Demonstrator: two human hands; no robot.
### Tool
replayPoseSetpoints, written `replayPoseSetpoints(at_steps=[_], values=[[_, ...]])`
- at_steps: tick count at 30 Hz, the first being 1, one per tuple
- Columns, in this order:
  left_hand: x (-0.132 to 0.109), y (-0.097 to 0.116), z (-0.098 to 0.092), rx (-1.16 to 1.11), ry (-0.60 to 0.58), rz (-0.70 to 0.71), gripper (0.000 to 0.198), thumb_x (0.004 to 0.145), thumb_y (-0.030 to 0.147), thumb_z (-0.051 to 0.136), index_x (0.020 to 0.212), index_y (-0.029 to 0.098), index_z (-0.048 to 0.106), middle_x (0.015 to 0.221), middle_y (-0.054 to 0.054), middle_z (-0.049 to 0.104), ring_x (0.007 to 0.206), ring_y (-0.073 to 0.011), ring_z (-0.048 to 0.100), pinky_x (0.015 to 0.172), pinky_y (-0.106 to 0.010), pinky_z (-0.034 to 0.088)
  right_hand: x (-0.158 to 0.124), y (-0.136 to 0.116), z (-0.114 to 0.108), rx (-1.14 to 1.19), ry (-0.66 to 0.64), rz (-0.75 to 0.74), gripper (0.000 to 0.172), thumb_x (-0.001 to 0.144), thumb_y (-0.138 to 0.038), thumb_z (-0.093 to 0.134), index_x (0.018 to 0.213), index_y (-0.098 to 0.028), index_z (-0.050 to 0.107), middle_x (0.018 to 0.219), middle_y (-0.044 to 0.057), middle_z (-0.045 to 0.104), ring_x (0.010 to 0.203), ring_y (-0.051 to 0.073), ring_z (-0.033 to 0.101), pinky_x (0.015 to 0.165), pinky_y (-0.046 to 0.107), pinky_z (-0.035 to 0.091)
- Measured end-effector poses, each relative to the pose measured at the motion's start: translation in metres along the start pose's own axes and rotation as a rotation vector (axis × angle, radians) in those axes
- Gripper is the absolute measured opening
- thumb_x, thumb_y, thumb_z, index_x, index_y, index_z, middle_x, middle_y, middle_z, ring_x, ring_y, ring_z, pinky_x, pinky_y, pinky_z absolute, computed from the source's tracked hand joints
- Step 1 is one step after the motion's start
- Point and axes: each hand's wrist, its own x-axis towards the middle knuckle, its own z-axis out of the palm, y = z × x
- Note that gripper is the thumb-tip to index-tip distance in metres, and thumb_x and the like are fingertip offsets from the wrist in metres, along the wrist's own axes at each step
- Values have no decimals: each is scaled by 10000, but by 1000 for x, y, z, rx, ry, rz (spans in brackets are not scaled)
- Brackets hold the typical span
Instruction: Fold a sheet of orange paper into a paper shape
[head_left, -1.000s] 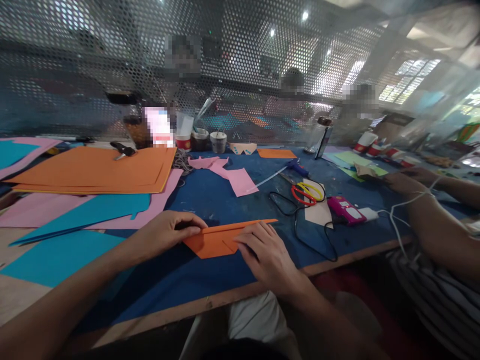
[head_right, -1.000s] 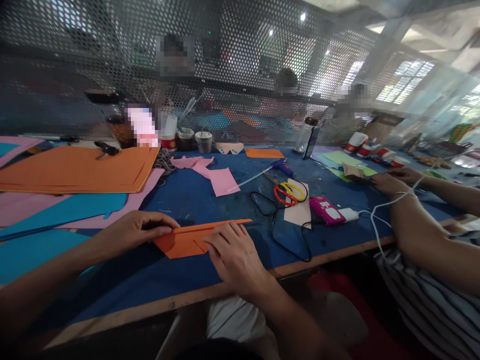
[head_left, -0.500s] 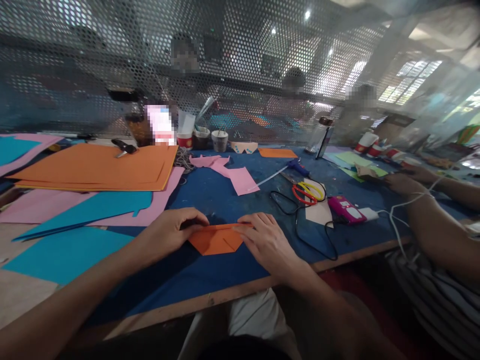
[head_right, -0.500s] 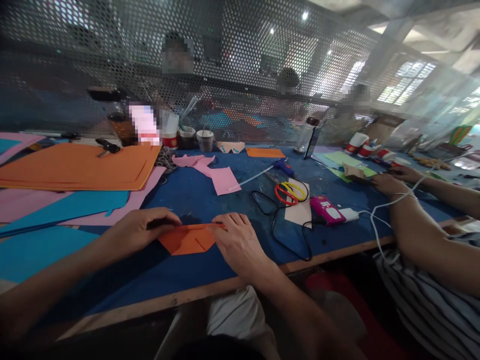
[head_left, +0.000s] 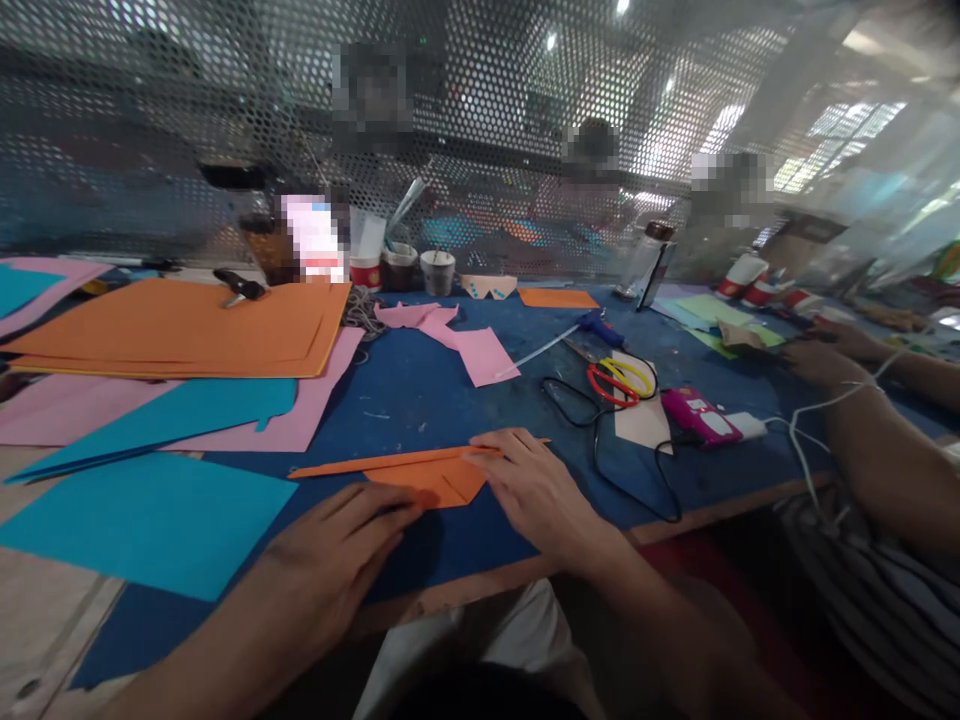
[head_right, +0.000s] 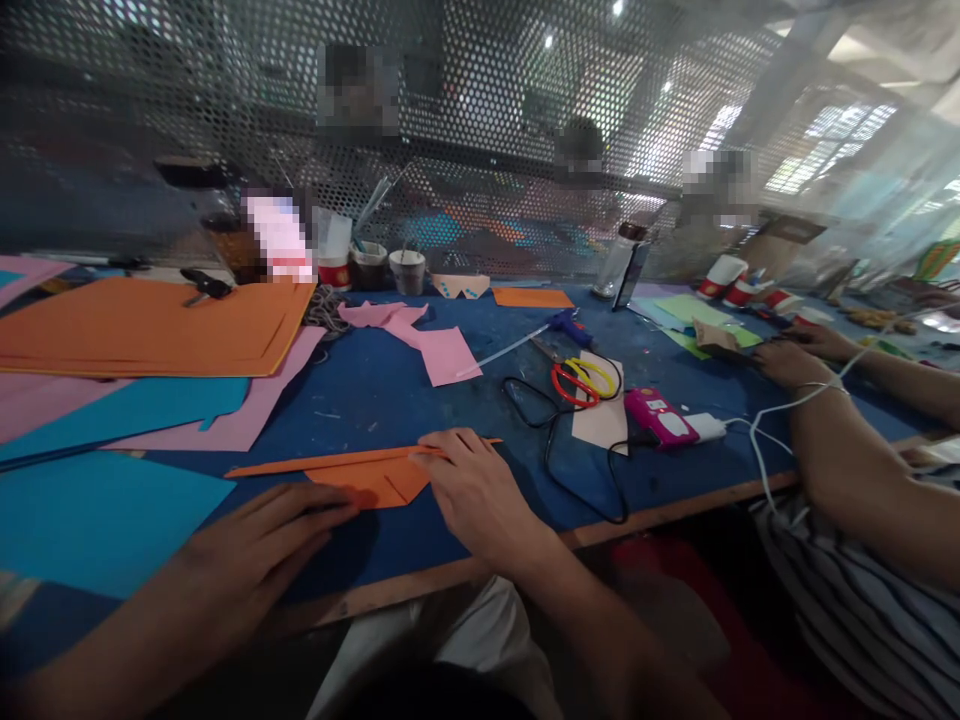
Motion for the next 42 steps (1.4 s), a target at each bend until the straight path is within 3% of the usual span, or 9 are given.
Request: replayPoseSetpoints(at_steps=[5, 9, 16, 26, 32, 42], values=[[-16, 5, 2, 48, -15, -24, 431, 1024, 219, 500, 1420, 253, 667, 1429, -67, 706, 1227, -239, 703, 978, -355, 623, 0, -1, -2, 11, -1, 7, 341, 1042, -73, 509, 1288, -210, 701, 1358, 83, 687, 1239, 238, 606, 1042, 441, 551], [-20, 5, 5, 69, -42, 17, 531, 990, 136, 469, 1494, 255, 590, 1533, -33, 636, 1370, -232, 619, 1072, -390, 574, -1, -1, -1, 19, 10, 6, 340, 1044, -73, 511, 1289, -214, 699, 1350, 74, 693, 1243, 234, 603, 1050, 432, 547], [-20, 9, 0, 97, 11, 62, 503, 949, 117, 484, 1405, 260, 643, 1438, 7, 709, 1295, -207, 653, 1035, -343, 577, -5, 2, -2, 62, -5, -39, 356, 1047, -68, 499, 1323, -205, 677, 1362, 77, 681, 1270, 222, 588, 1105, 429, 528], [-49, 21, 3, -31, 1, -3, 619, 966, 120, 492, 1530, 370, 550, 1449, 7, 703, 1315, -231, 659, 1042, -388, 592, -24, -14, -7, 90, -25, -35, 392, 1044, -60, 497, 1364, -234, 645, 1399, 78, 666, 1315, 240, 583, 1141, 493, 516], [-52, 31, -1, -12, 6, 41, 602, 961, 88, 486, 1509, 325, 564, 1466, 23, 690, 1328, -190, 631, 1062, -322, 560, -33, -19, -5, 57, -32, -27, 385, 1035, -65, 513, 1361, -221, 645, 1409, 72, 661, 1296, 248, 580, 1162, 491, 484], [-61, 38, 2, -10, -5, 18, 613, 971, 74, 453, 1527, 315, 545, 1516, 20, 649, 1381, -195, 580, 1098, -321, 512, -40, -22, -5, 106, -3, -39, 379, 1034, -65, 509, 1345, -221, 659, 1389, 75, 669, 1286, 237, 576, 1141, 459, 491]])
